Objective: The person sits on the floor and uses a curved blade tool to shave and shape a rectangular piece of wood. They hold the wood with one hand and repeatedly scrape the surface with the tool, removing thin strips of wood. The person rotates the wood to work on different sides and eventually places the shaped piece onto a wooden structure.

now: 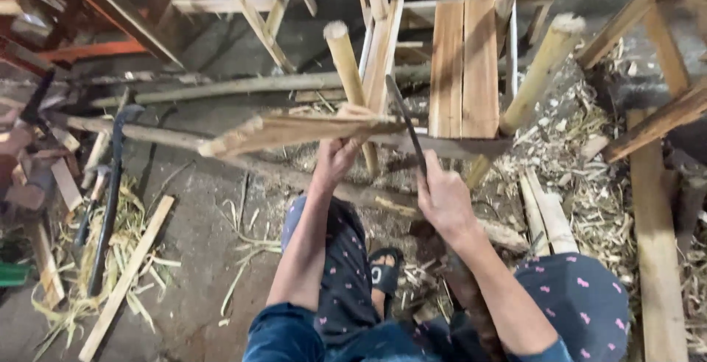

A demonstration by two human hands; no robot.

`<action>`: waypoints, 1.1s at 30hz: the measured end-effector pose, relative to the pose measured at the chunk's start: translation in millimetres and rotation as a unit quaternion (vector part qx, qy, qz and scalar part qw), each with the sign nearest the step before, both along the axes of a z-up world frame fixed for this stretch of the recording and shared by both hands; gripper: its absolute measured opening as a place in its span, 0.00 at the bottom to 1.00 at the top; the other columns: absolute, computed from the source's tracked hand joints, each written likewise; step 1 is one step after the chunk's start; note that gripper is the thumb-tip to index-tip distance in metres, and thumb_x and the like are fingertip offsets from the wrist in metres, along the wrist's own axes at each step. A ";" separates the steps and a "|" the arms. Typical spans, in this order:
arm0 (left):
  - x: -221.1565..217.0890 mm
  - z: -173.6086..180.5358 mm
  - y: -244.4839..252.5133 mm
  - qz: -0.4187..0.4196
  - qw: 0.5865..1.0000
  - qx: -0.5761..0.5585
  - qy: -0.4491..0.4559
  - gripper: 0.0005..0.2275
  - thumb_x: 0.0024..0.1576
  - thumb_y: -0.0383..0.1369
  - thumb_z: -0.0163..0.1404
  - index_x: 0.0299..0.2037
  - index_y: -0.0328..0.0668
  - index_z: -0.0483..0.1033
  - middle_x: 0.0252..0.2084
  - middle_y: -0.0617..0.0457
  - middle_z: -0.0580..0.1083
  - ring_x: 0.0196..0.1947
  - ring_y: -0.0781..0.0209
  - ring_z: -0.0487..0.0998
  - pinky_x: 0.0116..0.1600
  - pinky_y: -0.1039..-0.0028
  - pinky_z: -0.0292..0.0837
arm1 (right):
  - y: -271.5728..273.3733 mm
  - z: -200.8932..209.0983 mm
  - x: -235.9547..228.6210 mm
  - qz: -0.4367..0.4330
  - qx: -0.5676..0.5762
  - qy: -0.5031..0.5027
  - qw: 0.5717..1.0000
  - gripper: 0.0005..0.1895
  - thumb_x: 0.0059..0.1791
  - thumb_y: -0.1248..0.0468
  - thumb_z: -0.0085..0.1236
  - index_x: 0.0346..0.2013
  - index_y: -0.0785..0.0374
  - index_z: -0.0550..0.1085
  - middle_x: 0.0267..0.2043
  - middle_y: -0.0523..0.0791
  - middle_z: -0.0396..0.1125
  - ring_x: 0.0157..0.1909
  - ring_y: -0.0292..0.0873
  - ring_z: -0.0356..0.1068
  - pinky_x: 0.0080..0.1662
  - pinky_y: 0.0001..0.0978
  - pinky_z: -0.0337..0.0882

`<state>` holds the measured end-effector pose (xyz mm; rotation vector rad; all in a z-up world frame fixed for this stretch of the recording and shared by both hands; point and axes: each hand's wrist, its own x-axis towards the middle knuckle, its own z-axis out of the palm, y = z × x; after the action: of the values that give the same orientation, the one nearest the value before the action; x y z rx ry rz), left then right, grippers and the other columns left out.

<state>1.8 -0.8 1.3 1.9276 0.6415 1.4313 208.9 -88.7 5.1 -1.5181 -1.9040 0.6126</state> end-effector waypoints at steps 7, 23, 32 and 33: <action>6.9 11.2 -5.5 -0.017 0.999 0.002 -0.043 0.08 0.58 0.32 0.46 0.40 0.34 0.73 0.43 0.41 0.69 0.45 0.48 0.69 0.56 0.56 0.63 | -14.1 28.5 -8.6 0.045 -0.010 0.107 0.993 0.12 0.51 0.69 0.39 0.49 0.62 0.64 0.11 0.46 0.61 0.09 0.42 0.59 0.17 0.28 0.62; 8.8 18.5 -12.6 0.021 1.000 0.006 -0.012 0.07 0.57 0.29 0.48 0.41 0.34 0.75 0.39 0.41 0.73 0.42 0.50 0.73 0.54 0.57 0.65 | -19.9 29.9 -6.9 0.013 -0.006 0.058 0.998 0.11 0.49 0.65 0.41 0.46 0.55 0.65 0.11 0.48 0.63 0.14 0.48 0.67 0.22 0.35 0.68; -7.0 -6.7 -8.1 0.033 0.999 -0.012 0.016 0.08 0.57 0.27 0.48 0.41 0.29 0.74 0.41 0.39 0.72 0.44 0.52 0.71 0.55 0.54 0.63 | -22.9 42.7 -6.4 0.002 -0.005 0.016 1.000 0.08 0.51 0.64 0.41 0.44 0.62 0.64 0.13 0.56 0.65 0.15 0.55 0.68 0.22 0.44 0.67; 2.6 16.5 -9.7 0.025 1.000 0.007 0.013 0.07 0.58 0.27 0.48 0.41 0.28 0.74 0.42 0.39 0.71 0.45 0.54 0.70 0.56 0.57 0.64 | -27.6 57.5 -6.3 0.014 0.026 0.037 0.999 0.08 0.52 0.65 0.40 0.44 0.62 0.64 0.11 0.53 0.64 0.10 0.51 0.65 0.17 0.38 0.66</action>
<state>4.4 -10.4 17.7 1.9579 0.6978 1.4467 202.6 -116.3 62.6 -1.4195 -1.8744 0.6188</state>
